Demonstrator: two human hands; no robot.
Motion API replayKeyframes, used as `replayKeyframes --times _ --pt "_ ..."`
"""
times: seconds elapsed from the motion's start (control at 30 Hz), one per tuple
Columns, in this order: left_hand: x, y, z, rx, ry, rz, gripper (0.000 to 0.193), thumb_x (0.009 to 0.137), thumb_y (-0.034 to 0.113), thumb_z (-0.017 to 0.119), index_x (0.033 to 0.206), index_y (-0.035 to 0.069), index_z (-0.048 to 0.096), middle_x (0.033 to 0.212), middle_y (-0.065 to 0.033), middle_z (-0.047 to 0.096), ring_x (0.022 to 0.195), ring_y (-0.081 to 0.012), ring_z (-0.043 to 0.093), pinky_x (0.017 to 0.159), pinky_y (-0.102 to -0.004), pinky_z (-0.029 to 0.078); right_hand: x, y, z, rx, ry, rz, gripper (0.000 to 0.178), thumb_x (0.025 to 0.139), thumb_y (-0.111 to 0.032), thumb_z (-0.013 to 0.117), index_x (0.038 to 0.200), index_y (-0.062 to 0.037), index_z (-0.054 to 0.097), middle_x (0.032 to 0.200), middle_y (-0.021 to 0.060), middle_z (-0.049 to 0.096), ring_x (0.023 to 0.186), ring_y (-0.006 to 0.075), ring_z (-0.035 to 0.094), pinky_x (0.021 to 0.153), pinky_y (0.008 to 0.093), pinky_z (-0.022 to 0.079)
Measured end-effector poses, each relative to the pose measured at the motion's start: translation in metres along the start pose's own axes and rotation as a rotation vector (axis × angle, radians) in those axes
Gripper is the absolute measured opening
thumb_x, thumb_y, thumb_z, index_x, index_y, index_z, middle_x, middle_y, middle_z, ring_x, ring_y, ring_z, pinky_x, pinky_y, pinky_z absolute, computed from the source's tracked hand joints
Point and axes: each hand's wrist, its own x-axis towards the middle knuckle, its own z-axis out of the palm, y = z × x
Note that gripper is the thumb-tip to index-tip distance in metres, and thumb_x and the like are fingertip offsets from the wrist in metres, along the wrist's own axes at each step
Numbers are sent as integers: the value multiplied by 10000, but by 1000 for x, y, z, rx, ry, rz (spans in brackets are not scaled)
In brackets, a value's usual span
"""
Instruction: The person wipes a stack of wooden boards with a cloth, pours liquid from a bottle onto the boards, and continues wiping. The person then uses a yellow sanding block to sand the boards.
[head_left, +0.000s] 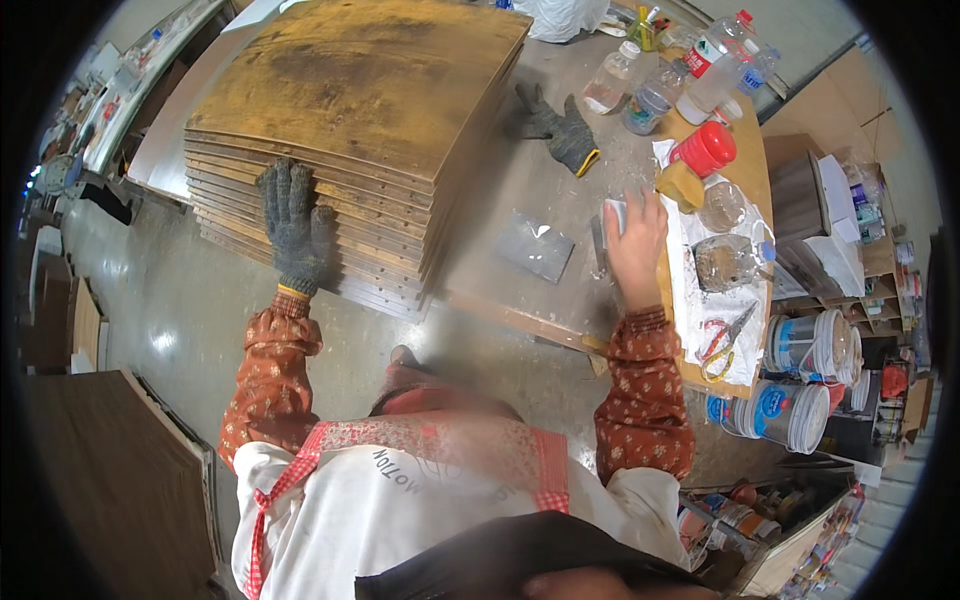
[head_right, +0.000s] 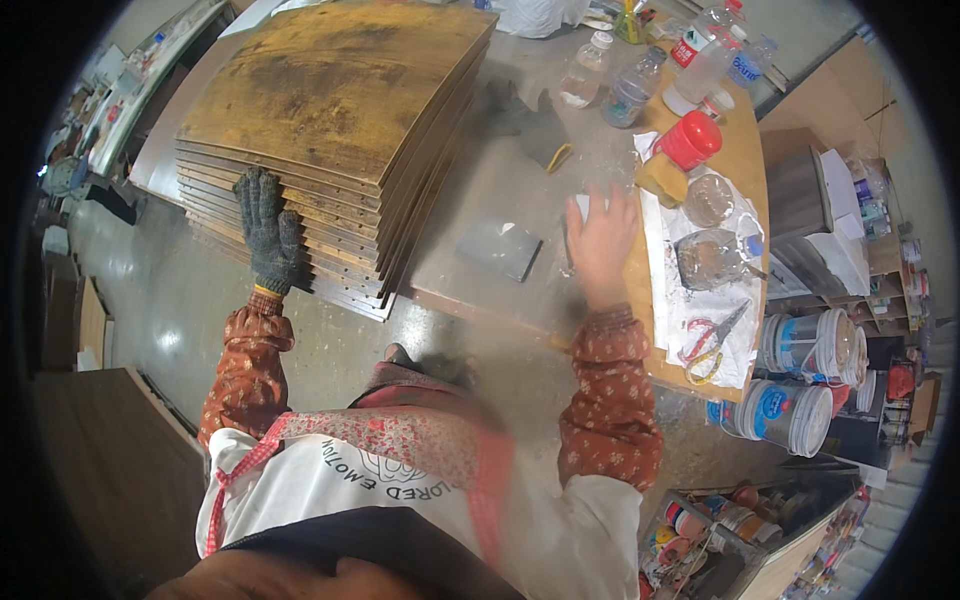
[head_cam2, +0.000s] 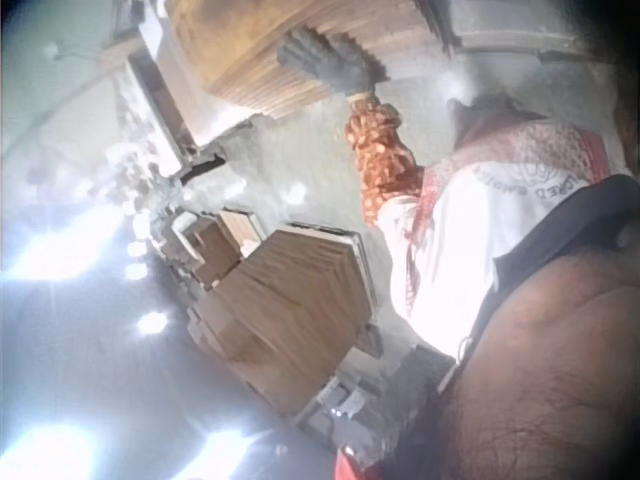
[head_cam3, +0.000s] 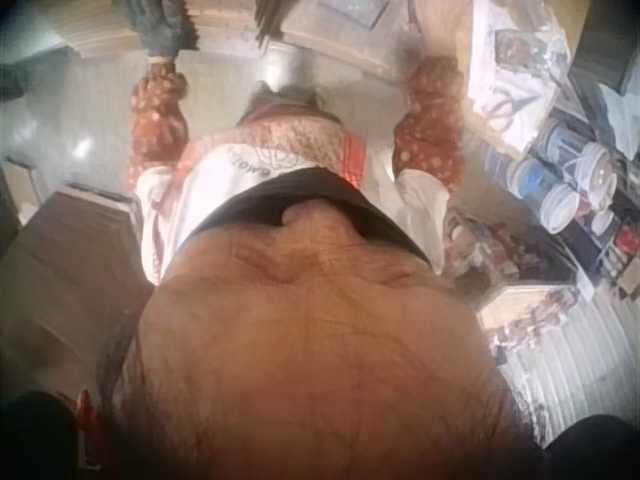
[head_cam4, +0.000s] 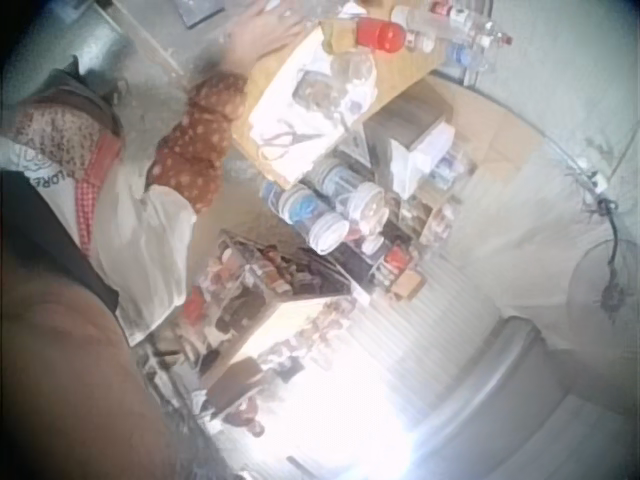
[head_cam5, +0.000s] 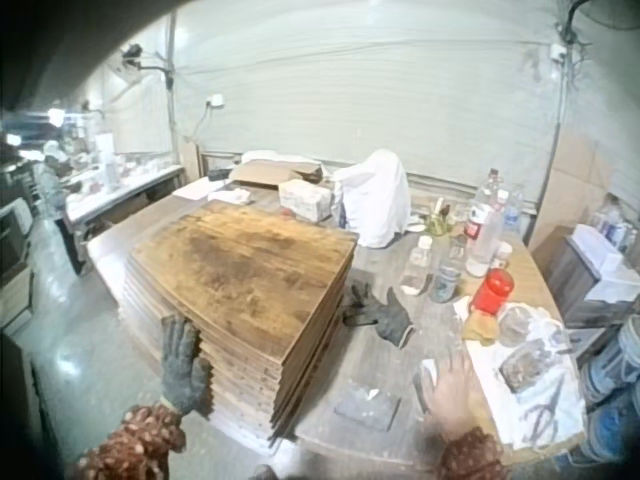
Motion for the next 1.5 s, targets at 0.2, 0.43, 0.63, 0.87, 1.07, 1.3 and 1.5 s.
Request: replayKeyframes --times 0.2,0.43,0.63,0.87,1.07,1.3,1.5 --pt "3 1 1 27 3 -1 501 937 258 476 1377 28 409 1451 -191 367 1363 -400 298 1142 -531 178 69 12 57 219 -89 139 380 811 -167 642 1153 -6 594 1145 236 595 1048 410 561 899 453 447" --pt "3 2 1 35 -19 -24 532 940 299 459 1382 12 386 1438 -221 368 1356 -423 299 1135 -540 183 110 34 137 246 -213 339 326 801 -81 573 1118 -20 618 969 253 655 918 405 633 817 443 491" --pt "-7 -2 9 -54 -39 -61 540 965 342 394 1381 -3 393 1458 -225 344 1383 -415 252 1145 -517 145 141 8 71 909 219 286 245 881 -108 514 1101 -14 567 868 124 652 730 253 637 655 350 508" --pt "5 51 43 -401 5 -51 528 983 347 366 1362 -17 418 1434 -183 373 1375 -338 231 1137 -448 116 88 -102 -60 1000 495 132 222 765 15 567 972 -54 520 782 97 532 683 197 528 630 336 445" --pt "-16 95 24 -870 -290 -40 500 978 317 417 1342 -25 429 1369 -174 427 1298 -317 320 1094 -429 203 -16 -169 -109 657 720 -26 162 717 -38 627 858 -44 549 745 84 552 603 252 575 528 366 439" --pt "-23 85 -19 -1363 -770 -57 471 972 282 476 1319 -34 443 1292 -164 490 1209 -291 424 1043 -406 303 -76 -265 -114 252 629 -44 122 713 -89 648 771 -42 551 669 62 466 558 222 523 477 345 386" --pt "-32 88 -53 -1531 -1003 -136 362 936 145 569 1226 -61 499 1150 -129 562 1025 -213 527 897 -340 434 -123 -305 -123 302 447 208 167 709 -72 667 777 -42 518 713 105 497 634 308 553 536 398 431"
